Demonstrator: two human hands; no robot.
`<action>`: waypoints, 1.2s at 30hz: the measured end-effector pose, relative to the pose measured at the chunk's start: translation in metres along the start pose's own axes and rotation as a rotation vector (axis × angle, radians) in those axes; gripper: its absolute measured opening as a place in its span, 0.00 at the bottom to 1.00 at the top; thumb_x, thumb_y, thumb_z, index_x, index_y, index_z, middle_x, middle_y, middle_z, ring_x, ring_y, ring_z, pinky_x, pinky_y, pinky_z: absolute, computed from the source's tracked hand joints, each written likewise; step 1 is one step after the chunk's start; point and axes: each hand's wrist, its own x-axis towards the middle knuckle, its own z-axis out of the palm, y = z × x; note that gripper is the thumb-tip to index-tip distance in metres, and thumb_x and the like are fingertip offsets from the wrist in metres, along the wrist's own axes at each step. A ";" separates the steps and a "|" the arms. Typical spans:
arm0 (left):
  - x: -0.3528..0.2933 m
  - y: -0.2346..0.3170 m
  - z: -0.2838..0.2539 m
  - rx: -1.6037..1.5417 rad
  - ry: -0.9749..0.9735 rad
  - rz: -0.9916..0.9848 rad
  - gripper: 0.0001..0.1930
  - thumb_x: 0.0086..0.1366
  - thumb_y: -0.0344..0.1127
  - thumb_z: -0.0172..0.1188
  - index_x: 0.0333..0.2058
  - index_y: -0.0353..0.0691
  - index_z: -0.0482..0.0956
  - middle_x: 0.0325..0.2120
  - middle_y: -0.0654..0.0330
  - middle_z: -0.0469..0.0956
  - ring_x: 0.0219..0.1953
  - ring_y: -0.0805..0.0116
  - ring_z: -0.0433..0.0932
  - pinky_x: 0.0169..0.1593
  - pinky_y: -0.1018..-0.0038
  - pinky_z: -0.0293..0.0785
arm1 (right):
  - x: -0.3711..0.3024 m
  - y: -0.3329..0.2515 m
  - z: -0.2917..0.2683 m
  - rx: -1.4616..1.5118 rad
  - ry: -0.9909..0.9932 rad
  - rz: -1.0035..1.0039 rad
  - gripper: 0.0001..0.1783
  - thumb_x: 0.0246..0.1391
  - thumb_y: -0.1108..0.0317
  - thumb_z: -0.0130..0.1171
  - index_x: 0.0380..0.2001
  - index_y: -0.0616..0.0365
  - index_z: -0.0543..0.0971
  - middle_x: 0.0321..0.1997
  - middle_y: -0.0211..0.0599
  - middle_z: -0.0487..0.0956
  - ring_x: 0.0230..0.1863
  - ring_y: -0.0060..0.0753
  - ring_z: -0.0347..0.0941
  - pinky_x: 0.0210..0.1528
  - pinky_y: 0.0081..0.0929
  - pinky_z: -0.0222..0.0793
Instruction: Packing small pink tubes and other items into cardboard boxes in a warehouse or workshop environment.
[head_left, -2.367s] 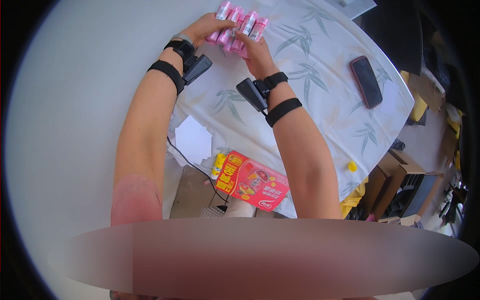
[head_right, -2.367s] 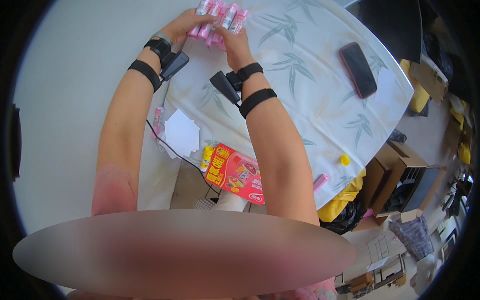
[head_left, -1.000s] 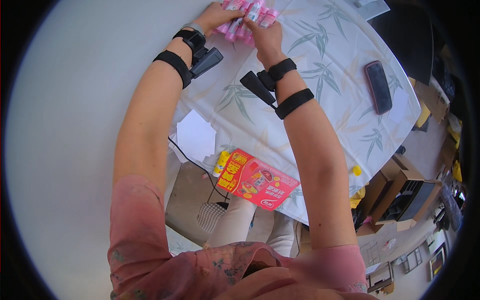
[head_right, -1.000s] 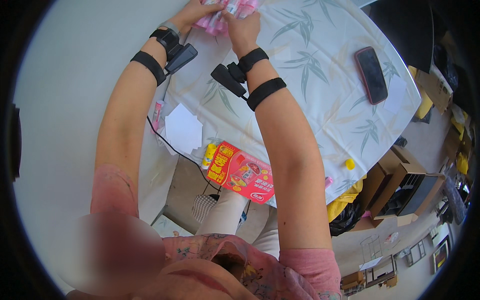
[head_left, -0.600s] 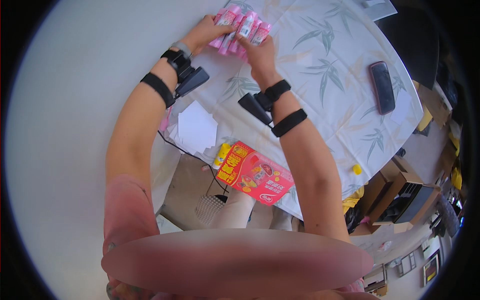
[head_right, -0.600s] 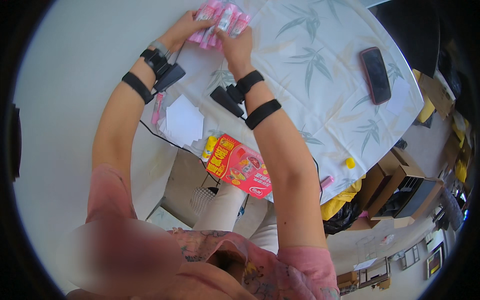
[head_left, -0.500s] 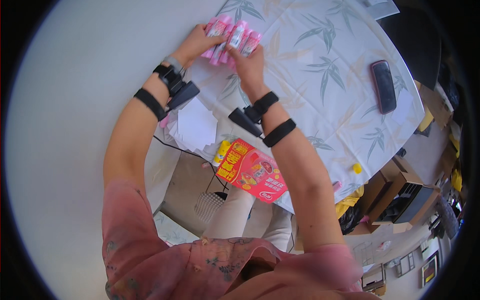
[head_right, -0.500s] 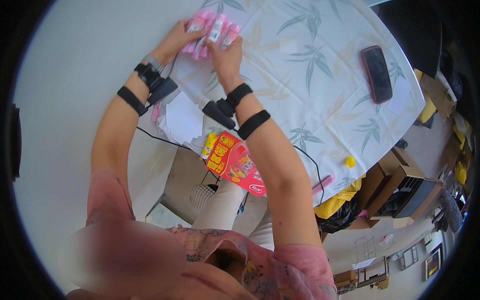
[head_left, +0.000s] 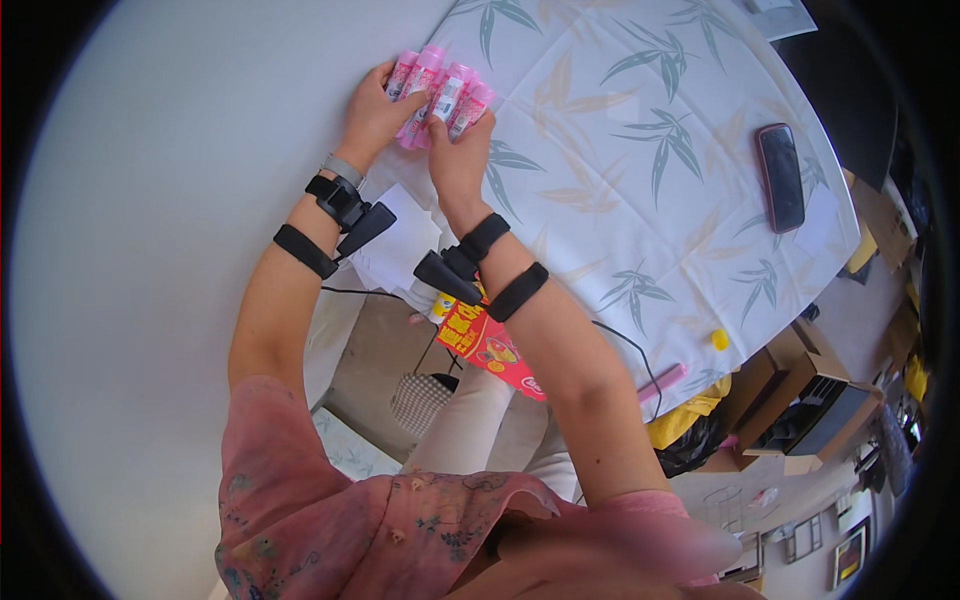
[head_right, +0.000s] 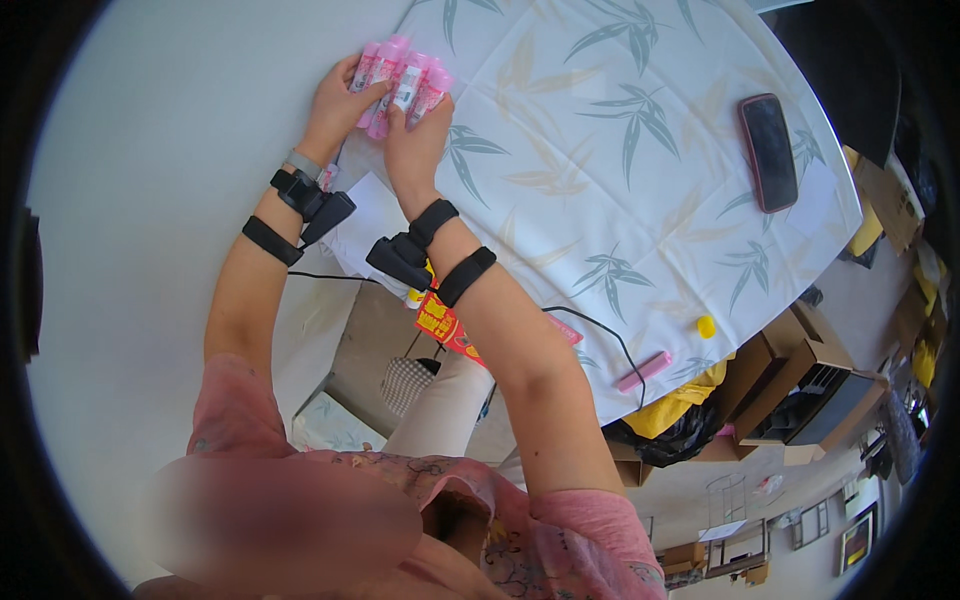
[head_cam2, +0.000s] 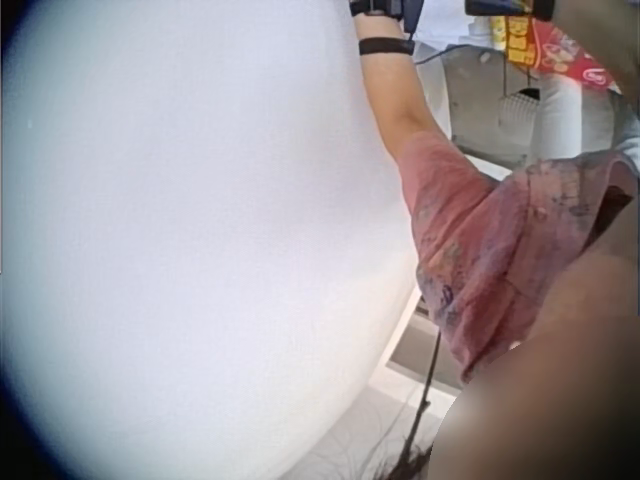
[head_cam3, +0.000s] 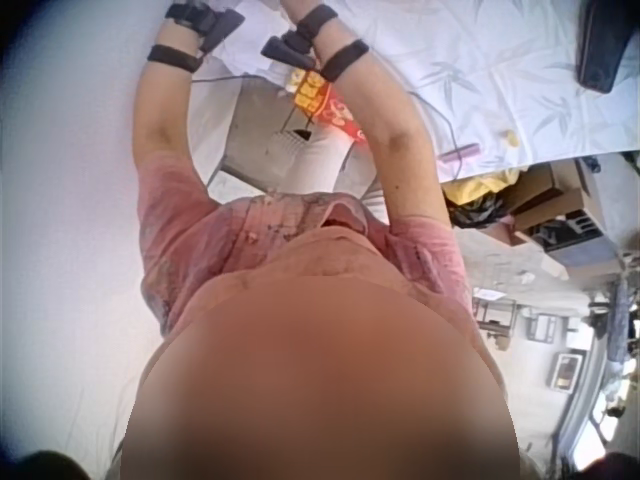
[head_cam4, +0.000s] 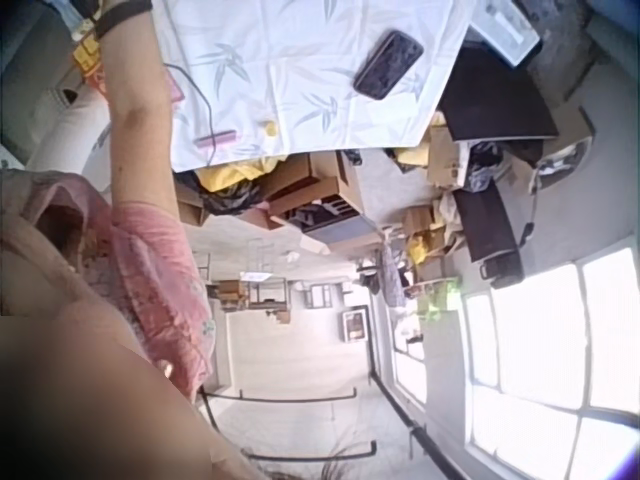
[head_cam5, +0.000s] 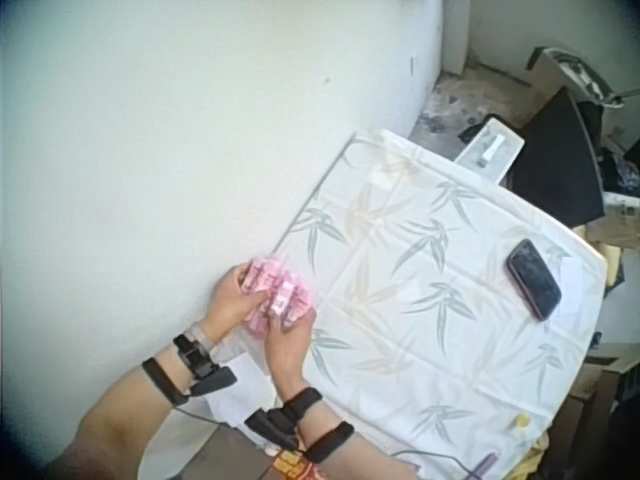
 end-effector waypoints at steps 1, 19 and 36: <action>-0.002 0.001 0.001 0.000 -0.002 -0.001 0.35 0.59 0.37 0.71 0.60 0.25 0.67 0.53 0.49 0.76 0.54 0.65 0.76 0.58 0.73 0.72 | -0.001 0.001 0.000 -0.140 0.033 -0.041 0.34 0.53 0.73 0.63 0.59 0.71 0.59 0.55 0.62 0.69 0.58 0.58 0.68 0.60 0.42 0.64; -0.091 0.037 0.039 -0.799 0.314 -0.455 0.25 0.62 0.31 0.64 0.55 0.31 0.65 0.49 0.52 0.73 0.54 0.62 0.72 0.65 0.64 0.61 | -0.010 -0.007 -0.044 -0.233 0.070 -0.037 0.41 0.56 0.75 0.51 0.68 0.81 0.47 0.62 0.74 0.61 0.63 0.68 0.59 0.67 0.48 0.54; -0.093 -0.005 0.037 -1.070 0.257 -0.540 0.15 0.67 0.29 0.57 0.52 0.34 0.72 0.50 0.51 0.72 0.59 0.58 0.69 0.65 0.58 0.66 | -0.012 -0.002 -0.054 -0.516 -0.051 -0.086 0.37 0.54 0.76 0.52 0.66 0.80 0.55 0.61 0.73 0.61 0.60 0.67 0.61 0.63 0.51 0.59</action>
